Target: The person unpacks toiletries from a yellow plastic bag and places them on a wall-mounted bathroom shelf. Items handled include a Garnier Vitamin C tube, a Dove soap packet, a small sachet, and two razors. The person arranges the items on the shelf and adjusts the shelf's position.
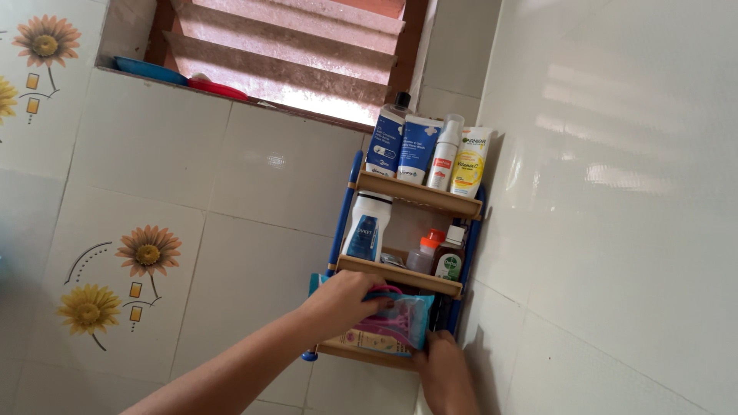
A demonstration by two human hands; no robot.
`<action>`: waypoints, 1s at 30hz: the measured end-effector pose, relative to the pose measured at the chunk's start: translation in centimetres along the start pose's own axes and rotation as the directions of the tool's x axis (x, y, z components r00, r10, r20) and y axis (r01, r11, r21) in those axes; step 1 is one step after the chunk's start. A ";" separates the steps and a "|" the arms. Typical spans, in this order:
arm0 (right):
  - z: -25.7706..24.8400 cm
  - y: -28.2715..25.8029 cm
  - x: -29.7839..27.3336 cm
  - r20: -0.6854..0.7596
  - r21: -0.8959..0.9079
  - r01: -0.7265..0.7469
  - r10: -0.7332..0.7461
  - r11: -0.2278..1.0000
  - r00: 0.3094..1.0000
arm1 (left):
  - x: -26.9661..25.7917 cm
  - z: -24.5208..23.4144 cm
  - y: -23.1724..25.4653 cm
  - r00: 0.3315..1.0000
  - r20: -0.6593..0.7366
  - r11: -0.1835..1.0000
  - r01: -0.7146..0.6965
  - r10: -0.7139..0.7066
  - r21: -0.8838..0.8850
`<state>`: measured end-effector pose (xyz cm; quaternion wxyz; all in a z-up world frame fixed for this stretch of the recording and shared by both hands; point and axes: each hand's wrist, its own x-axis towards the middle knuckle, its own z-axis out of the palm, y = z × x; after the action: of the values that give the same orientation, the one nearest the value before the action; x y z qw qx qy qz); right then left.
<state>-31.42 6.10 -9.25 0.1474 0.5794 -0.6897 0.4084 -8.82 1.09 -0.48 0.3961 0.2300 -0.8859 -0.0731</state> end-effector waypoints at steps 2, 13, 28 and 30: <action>0.5 0.3 0.5 0.028 0.018 0.017 -0.017 1.000 0.999 | -0.4 0.3 0.0 0.999 -0.033 0.999 -0.030 0.030 -0.011; -0.3 -2.3 -0.8 -0.090 0.364 -0.049 0.088 0.930 0.992 | -1.1 -1.4 3.5 0.994 0.071 0.985 0.096 -0.087 -0.141; 5.5 1.0 0.6 -0.338 0.260 0.275 -0.179 0.926 0.924 | 0.8 1.2 0.5 1.000 -0.020 1.000 -0.017 0.017 0.024; 5.3 0.7 0.6 -0.235 0.325 0.080 -0.002 0.942 0.972 | 0.8 1.3 0.4 1.000 -0.018 1.000 0.005 -0.005 0.024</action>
<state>-30.85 1.79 -12.41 0.1355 0.5587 -0.5768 0.5804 -10.39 1.03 -0.73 0.4011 0.2376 -0.8825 -0.0616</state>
